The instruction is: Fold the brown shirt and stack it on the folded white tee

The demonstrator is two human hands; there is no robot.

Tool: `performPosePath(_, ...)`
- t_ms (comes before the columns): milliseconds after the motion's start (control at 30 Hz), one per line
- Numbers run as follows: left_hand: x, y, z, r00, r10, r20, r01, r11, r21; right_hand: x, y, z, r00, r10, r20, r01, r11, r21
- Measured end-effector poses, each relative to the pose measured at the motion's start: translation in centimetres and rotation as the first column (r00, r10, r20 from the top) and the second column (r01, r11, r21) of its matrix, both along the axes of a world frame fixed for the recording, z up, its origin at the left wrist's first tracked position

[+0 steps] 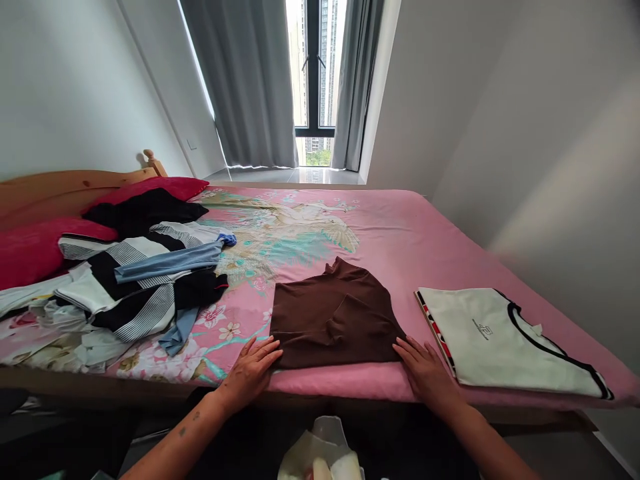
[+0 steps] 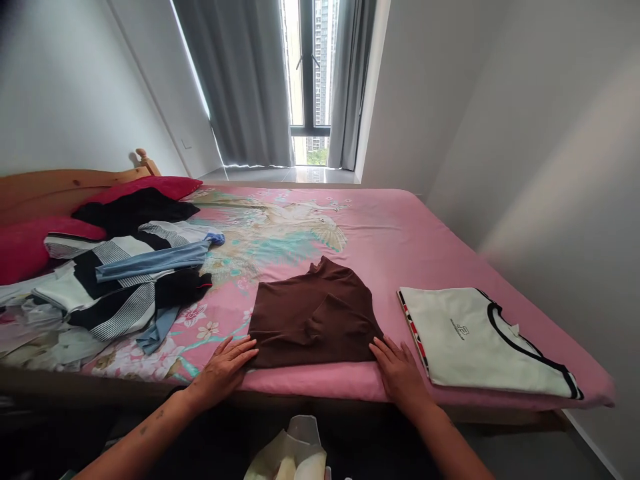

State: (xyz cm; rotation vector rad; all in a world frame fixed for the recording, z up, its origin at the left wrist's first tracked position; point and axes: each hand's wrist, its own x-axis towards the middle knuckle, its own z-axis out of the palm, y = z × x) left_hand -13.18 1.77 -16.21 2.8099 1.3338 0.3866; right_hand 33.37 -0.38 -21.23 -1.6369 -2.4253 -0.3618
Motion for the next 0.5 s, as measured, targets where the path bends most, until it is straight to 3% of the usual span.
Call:
performPosePath(200,1.5,0.6,0.1,0.998,0.047,0.046,-0.047,0.999,0.008,0.2,1.3,0.7,1.0,0.0,0.01,0.0,0.999,0.037)
performPosePath(400,-0.9,-1.9,0.9,0.999,0.02,0.025,-0.019,0.999,-0.044,0.8,-0.8,0.3,0.999,0.041,-0.005,-0.041,0.997,0.07)
performPosePath(500,-1.2,-2.9,1.4,0.998,0.042,0.036,-0.039,0.997,-0.067,-0.6,-1.4,1.6,0.998,-0.005,-0.066,0.007,0.999,0.038)
